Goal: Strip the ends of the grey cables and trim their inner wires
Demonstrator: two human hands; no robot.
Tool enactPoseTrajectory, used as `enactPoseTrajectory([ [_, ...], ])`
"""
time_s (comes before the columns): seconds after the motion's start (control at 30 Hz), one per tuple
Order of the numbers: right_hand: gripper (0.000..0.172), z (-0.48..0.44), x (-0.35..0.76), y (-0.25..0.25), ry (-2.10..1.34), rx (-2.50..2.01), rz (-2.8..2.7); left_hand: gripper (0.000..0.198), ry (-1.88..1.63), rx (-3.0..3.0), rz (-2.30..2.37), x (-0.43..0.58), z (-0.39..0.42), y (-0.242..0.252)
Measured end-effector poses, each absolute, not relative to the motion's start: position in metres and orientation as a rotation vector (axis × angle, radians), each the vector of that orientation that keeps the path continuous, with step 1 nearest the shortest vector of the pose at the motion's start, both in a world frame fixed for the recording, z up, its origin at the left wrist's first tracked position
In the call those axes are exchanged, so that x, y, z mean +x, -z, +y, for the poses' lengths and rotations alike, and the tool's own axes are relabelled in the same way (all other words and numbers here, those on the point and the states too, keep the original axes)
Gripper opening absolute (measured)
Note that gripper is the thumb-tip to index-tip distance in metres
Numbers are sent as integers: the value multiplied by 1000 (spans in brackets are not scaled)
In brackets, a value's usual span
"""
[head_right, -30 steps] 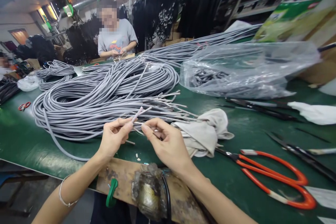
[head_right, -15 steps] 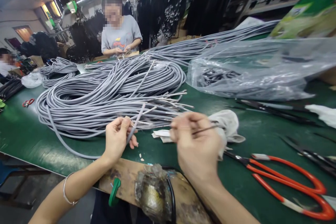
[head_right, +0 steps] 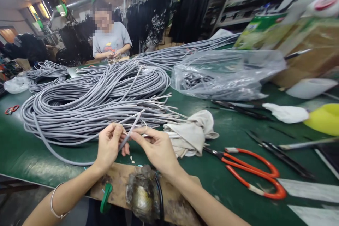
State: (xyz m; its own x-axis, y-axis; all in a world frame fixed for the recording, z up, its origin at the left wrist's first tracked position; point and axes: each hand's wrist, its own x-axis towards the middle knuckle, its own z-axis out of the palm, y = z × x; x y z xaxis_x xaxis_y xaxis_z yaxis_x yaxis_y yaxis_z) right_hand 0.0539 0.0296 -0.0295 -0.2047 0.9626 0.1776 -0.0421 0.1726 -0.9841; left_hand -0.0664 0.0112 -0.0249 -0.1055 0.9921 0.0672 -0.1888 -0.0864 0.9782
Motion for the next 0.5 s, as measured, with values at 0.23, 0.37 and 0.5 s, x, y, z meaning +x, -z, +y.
enactPoseTrajectory([
  [0.23, 16, 30, 57, 32, -1024, -898, -1335, 55, -1499, 949, 1080, -68, 17, 23],
  [0.37, 15, 31, 59, 33, -994, -890, -1312, 55, -1493, 922, 1061, -71, 18, 21],
  [0.5, 16, 31, 60, 32, -977, -888, -1305, 52, -1486, 909, 1036, -74, 15, 19],
])
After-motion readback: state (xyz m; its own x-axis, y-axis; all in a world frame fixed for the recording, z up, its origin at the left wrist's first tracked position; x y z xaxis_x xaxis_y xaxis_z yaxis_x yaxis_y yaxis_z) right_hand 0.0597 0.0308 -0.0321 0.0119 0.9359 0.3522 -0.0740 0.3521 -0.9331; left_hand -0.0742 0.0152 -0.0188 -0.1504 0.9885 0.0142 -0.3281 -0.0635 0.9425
